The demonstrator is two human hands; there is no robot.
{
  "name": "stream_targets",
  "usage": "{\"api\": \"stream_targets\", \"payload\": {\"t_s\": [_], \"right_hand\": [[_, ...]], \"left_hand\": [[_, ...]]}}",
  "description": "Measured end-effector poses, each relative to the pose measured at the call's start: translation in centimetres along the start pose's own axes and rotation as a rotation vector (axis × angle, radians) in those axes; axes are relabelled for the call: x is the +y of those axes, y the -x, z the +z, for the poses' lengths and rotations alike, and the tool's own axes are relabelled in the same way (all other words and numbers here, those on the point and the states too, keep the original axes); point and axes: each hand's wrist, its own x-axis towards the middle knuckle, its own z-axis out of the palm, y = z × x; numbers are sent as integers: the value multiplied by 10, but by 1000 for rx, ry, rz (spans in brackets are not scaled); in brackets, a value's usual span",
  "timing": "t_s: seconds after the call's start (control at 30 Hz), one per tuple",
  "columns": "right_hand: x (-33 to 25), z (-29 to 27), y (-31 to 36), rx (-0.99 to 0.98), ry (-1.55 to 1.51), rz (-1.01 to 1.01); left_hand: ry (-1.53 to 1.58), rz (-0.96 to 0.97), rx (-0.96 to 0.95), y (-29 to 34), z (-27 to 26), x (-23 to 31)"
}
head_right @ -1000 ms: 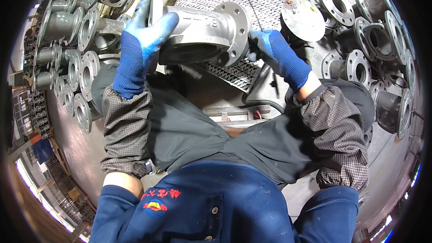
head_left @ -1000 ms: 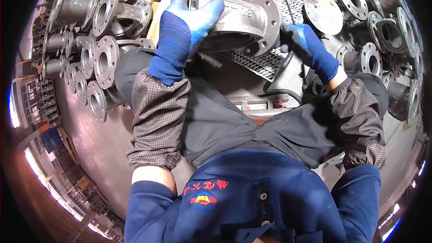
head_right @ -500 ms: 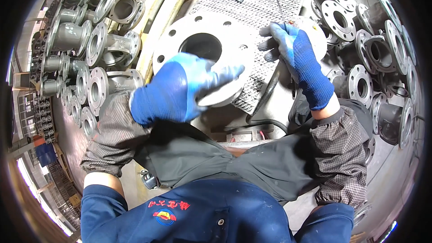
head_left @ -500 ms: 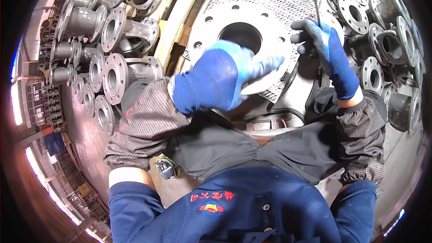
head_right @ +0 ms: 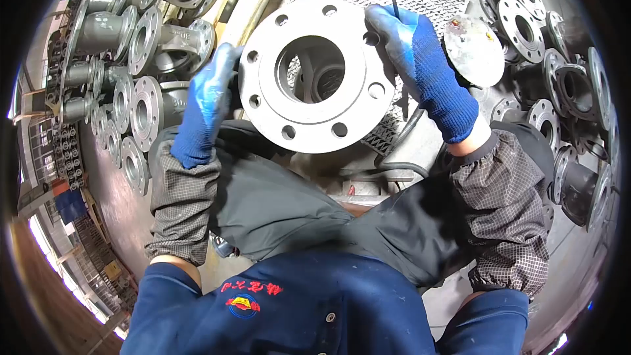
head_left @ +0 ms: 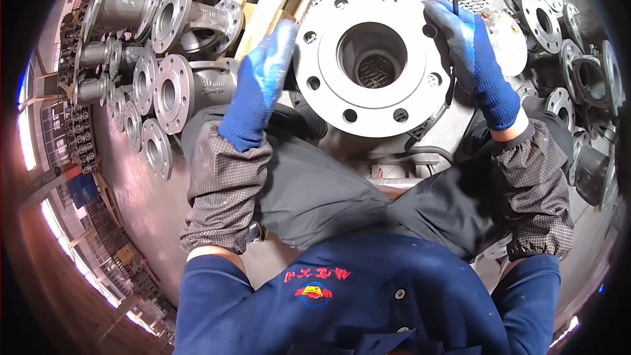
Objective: The person marks lines on a metal component with a tool and uses a pneumatic grinder to smooth the edges and interior surfaces of the metal object.
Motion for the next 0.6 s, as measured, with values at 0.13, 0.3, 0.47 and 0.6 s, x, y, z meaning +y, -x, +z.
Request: {"api": "stream_targets", "payload": {"t_s": [0.13, 0.3, 0.47, 0.6], "right_hand": [[1, 10, 9, -98, 46, -169], [-2, 31, 24, -107, -5, -287], [14, 25, 20, -2, -72, -171], [56, 2, 2, 42, -146, -248]], "left_hand": [[141, -15, -78, 9, 5, -15], [-12, 84, -27, 19, -10, -22], [141, -44, 30, 22, -12, 28], [-383, 558, 95, 6, 9, 44]]}}
